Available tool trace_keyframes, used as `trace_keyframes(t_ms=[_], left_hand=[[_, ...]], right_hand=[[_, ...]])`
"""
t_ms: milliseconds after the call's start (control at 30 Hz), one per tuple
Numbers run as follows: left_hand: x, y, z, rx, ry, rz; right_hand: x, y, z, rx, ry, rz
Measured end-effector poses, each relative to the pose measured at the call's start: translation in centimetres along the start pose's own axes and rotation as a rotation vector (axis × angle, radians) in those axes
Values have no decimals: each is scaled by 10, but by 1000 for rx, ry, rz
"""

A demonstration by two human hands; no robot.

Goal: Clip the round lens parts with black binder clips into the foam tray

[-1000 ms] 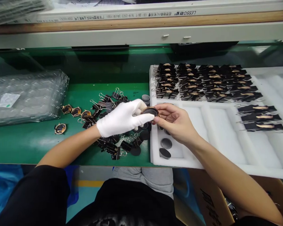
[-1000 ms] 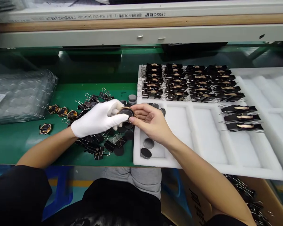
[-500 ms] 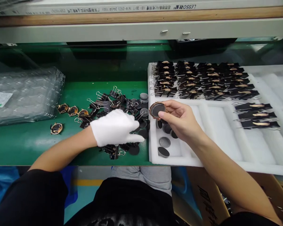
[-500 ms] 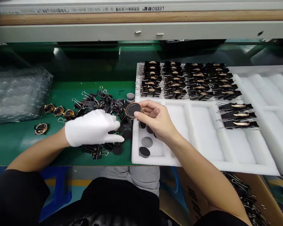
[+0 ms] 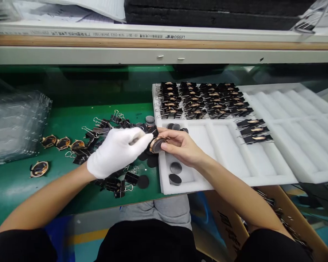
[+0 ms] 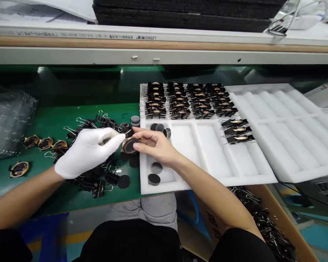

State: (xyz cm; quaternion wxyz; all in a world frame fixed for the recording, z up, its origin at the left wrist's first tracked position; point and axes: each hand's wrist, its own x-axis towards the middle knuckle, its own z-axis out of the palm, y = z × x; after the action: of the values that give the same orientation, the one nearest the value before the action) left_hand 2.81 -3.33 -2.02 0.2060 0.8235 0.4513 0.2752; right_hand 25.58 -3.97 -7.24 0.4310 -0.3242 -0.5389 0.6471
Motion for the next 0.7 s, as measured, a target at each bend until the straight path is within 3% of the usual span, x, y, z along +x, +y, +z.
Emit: trace_keyframes(t_ms=[67, 167, 233, 333, 433, 567, 700], left_hand=[[-1, -5, 5, 54, 6, 68], [0, -13, 6, 204, 94, 14], [2, -17, 6, 264, 33, -51], [5, -20, 7, 229, -145, -13], [7, -20, 7, 148, -139, 17], [10, -18, -1, 63, -198, -59], [10, -22, -6, 137, -261, -7]], right_hand=[[0, 1, 1, 44, -11, -38], [-1, 1, 1, 58, -25, -93], [-3, 1, 1, 50, -23, -107], [-4, 1, 3, 43, -37, -90], [-5, 1, 4, 58, -26, -101], [-2, -6, -2, 89, 148, -90], [1, -15, -14, -32, 289, -78]])
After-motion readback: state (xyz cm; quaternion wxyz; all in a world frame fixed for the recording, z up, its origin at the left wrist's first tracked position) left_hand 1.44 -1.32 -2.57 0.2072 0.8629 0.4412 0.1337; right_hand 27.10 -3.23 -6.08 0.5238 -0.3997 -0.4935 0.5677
